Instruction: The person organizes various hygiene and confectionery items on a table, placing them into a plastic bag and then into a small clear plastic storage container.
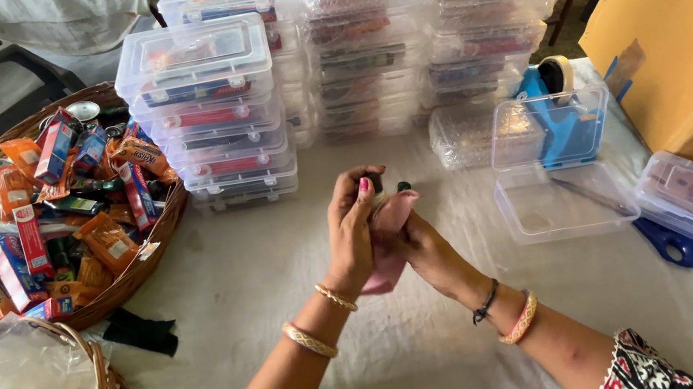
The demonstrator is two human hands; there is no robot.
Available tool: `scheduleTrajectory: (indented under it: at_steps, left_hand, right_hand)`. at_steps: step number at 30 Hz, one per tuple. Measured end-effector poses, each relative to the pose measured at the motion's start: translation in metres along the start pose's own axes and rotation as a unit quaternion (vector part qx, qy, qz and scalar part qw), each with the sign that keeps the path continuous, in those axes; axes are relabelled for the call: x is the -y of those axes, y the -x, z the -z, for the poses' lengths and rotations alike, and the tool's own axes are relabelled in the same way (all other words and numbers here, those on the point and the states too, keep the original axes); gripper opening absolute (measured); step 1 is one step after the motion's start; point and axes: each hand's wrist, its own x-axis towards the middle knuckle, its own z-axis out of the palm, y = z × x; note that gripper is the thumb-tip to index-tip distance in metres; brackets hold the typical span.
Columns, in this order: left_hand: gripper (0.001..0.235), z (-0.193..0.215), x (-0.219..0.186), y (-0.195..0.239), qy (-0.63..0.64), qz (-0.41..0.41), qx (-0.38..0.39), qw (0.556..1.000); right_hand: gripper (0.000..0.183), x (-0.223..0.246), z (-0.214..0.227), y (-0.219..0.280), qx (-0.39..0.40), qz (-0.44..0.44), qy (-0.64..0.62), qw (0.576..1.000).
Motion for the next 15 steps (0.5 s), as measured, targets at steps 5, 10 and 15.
scheduleTrajectory:
  at_steps: [5, 10, 15]
  left_hand:
    - [0.032, 0.014, -0.010, -0.017, -0.153, 0.070, 0.049, 0.985]
    - [0.028, 0.036, 0.011, -0.022, -0.224, 0.045, 0.007, 0.974]
    - [0.026, 0.062, 0.029, -0.028, -0.284, 0.091, -0.054, 0.953]
  right_hand:
    - [0.025, -0.013, 0.020, -0.006, -0.026, 0.010, 0.135, 0.990]
    - [0.020, -0.033, 0.063, -0.023, -0.102, 0.142, 0.307, 0.935]
    - [0.022, -0.009, 0.098, -0.031, -0.236, 0.127, 0.310, 0.912]
